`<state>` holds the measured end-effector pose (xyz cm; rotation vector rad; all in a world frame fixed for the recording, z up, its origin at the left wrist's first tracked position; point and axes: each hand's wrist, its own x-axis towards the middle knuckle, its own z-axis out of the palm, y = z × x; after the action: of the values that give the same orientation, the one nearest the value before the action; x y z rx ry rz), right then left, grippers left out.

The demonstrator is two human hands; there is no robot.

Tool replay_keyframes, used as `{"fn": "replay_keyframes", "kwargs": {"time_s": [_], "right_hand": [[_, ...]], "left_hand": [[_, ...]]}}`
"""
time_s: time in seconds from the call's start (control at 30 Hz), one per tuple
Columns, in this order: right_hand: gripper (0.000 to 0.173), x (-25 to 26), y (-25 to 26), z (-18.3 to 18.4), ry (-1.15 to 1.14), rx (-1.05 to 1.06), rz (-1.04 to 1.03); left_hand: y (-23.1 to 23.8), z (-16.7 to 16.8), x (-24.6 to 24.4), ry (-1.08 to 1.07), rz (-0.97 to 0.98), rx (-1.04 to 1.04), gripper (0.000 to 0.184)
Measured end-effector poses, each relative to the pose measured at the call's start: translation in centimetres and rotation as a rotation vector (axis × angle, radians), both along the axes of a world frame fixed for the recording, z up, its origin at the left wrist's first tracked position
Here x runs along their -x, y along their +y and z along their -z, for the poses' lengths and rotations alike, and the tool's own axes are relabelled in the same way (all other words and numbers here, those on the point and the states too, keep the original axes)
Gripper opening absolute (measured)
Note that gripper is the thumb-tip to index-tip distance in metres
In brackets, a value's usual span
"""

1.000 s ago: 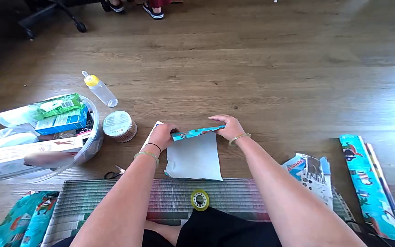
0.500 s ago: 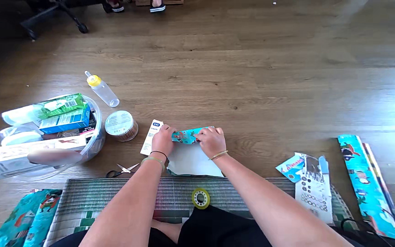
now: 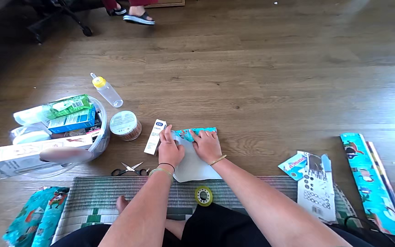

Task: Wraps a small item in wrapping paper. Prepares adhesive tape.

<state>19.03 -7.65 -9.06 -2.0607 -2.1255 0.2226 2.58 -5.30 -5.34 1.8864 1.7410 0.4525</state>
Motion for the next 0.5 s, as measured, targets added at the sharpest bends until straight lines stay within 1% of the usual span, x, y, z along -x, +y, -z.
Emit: {"fn": "replay_keyframes", "kwargs": {"time_s": [0.1,0.23,0.3,0.37,0.4,0.5], "right_hand": [[0.047,1.2,0.3,-0.8,-0.032,0.099,0.05],[0.045,3.0,1.0,-1.8,-0.014,0.188,0.103],[0.047,3.7,1.2,-2.2,-0.043,0.221,0.095],[0.045,3.8,1.0,-2.1,-0.024,0.192,0.07],[0.045,3.8,0.9,-2.0,-0.007,0.209,0.056],[0.054,3.4,0.9,-1.8,-0.002,0.285,0.03]], "left_hand": [[-0.2,0.2,0.2,-0.034,0.004,0.004,0.081],[-0.3,0.4,0.3,-0.073,0.017,0.012,0.075],[-0.2,0.6,0.5,-0.093,0.026,0.015,0.074],[-0.2,0.6,0.6,-0.111,0.033,0.026,0.075],[-0.2,0.6,0.6,-0.115,0.033,0.032,0.075],[-0.1,0.5,0.5,-0.118,0.023,0.047,0.074]]}}
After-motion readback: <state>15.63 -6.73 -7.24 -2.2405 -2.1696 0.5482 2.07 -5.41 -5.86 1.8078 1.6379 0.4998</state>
